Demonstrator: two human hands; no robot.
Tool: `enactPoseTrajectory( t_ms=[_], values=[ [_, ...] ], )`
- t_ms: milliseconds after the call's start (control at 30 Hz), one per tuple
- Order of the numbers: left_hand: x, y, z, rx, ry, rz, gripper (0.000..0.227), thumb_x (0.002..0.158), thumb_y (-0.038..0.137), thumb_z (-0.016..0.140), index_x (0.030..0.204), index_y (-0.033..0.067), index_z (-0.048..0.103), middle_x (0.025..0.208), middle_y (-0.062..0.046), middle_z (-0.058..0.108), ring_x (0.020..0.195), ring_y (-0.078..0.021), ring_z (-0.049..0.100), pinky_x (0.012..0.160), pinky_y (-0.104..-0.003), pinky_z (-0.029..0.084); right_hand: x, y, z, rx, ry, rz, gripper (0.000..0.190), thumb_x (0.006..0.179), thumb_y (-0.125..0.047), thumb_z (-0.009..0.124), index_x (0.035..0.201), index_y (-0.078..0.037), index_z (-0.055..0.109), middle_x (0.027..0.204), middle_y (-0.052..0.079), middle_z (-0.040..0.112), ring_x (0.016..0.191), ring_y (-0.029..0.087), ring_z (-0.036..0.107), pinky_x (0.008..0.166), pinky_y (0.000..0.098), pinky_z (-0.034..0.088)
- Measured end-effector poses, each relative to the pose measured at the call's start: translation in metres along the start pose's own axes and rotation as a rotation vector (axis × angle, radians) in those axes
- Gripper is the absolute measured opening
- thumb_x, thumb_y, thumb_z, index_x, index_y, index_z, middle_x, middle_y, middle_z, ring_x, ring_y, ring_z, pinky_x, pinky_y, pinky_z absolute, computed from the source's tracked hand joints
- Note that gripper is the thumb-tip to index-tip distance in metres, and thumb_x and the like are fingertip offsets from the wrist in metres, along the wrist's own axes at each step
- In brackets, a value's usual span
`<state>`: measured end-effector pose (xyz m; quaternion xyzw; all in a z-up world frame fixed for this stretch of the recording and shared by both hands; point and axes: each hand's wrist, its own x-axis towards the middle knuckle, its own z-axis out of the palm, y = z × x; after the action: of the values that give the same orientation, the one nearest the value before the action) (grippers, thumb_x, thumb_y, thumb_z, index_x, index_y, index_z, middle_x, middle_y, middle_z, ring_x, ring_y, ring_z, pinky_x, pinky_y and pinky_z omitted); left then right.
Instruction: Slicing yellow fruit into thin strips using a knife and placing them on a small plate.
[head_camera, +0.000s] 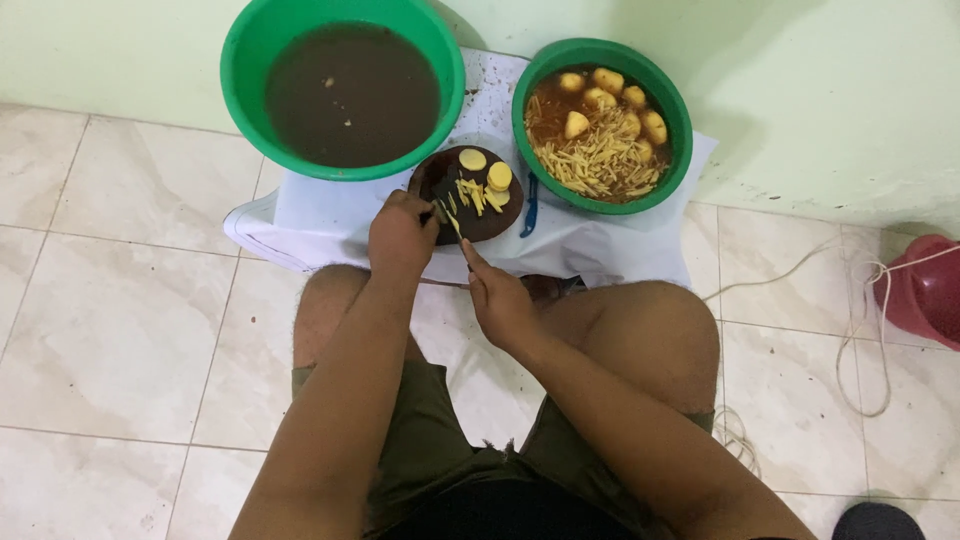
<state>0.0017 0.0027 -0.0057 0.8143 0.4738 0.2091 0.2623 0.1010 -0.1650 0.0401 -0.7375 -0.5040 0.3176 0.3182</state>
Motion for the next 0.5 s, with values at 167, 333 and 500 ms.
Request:
enactPoseTrajectory(
  t_ms=[167,333,500],
  values=[
    [-0.003,0.009,-0.01,0.043,-0.018,0.036,0.01,0.096,0.013,0.074,0.101,0.0055,0.078,0.106,-0.011,0.066,0.101,-0.0243,0.072,0.09,-0.03,0.062,0.006,-0.003,0.005,-0.068,0.027,-0.002,0.051,0.11,-0.017,0.033,0.16,-0.016,0.035,0.116,0.021,0.071,0.108,0.031,0.068,0.096,0.042,0.054],
    [-0.001,0.006,-0.007,0.092,-0.064,0.056,0.012,0.098,0.016,0.072,0.103,0.007,0.077,0.109,-0.009,0.065,0.101,-0.0216,0.072,0.091,-0.028,0.061,0.017,-0.013,0.001,0.083,0.058,-0.003,0.051,0.109,-0.012,0.034,0.16,-0.014,0.036,0.15,0.022,0.051,0.132,0.034,0.055,0.111,0.0452,0.046],
    [-0.005,0.008,-0.006,0.089,-0.038,0.006,0.011,0.098,0.019,0.071,0.102,0.0099,0.077,0.108,-0.007,0.065,0.1,-0.0195,0.072,0.092,-0.026,0.06,0.003,-0.01,0.001,0.098,0.018,0.046,0.05,0.11,-0.016,0.034,0.159,-0.014,0.036,0.156,0.017,0.044,0.138,0.031,0.05,0.116,0.0442,0.04]
  ],
)
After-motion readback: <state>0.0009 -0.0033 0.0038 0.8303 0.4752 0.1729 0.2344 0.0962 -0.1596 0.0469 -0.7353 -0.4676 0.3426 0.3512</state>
